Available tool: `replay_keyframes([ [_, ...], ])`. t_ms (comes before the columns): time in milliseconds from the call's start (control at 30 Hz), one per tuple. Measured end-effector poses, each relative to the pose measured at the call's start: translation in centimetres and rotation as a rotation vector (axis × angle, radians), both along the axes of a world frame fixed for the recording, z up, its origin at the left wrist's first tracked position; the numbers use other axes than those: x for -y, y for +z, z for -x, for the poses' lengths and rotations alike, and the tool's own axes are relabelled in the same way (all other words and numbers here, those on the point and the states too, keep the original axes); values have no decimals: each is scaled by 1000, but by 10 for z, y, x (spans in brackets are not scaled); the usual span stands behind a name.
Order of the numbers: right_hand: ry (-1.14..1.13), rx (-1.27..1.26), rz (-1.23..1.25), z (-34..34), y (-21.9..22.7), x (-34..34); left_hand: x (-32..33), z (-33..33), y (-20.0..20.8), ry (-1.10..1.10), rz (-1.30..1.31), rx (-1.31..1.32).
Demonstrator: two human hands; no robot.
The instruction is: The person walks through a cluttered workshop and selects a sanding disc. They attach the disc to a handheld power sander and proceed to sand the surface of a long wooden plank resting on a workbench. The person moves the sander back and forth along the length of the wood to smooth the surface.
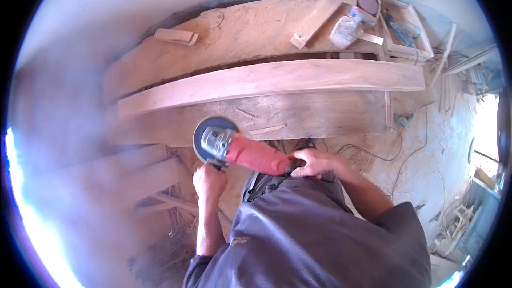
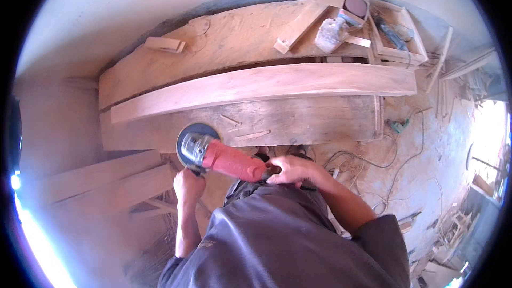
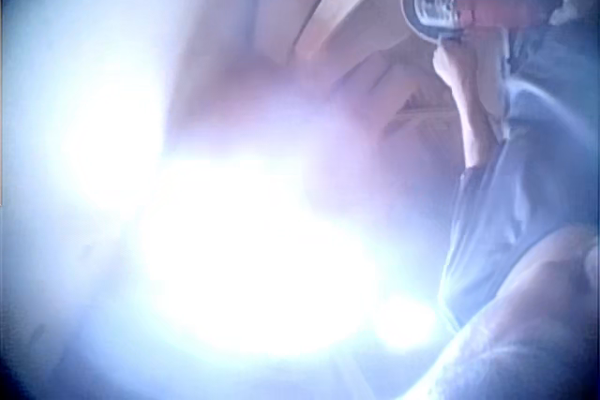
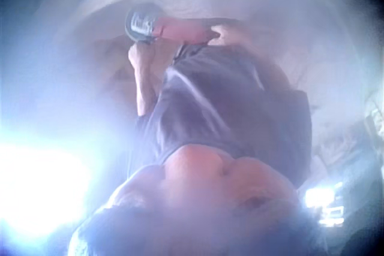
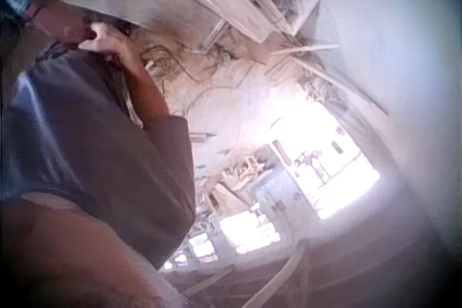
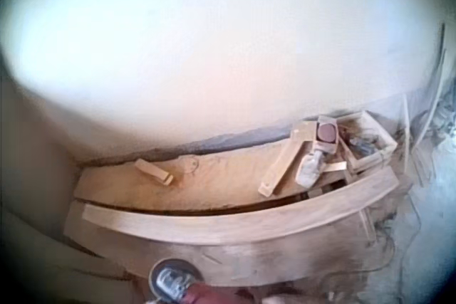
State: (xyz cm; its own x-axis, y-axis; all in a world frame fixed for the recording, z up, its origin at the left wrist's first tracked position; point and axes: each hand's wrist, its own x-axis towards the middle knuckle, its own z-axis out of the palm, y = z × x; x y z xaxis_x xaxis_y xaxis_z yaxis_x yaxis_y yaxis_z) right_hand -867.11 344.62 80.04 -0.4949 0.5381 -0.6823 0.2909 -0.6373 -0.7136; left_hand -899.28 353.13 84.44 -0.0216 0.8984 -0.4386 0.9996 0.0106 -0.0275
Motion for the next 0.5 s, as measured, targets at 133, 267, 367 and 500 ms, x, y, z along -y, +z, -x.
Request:
replay_keyframes([
  [133, -140, 448, -748, 21, -43, -38, 72, 67, -18, 317, -50, -34],
  [267, 31, 934, -1064, 30, -75, -113, 120, 113, -44, 587, 5, 107],
  [367, 144, 1130, -1171, 35, -110, -149, 128, 147, -76, 685, 15, 153],
  [500, 123, 1240, -1111, 43, -115, -188, 130, 180, -101, 724, -17, 158],
])
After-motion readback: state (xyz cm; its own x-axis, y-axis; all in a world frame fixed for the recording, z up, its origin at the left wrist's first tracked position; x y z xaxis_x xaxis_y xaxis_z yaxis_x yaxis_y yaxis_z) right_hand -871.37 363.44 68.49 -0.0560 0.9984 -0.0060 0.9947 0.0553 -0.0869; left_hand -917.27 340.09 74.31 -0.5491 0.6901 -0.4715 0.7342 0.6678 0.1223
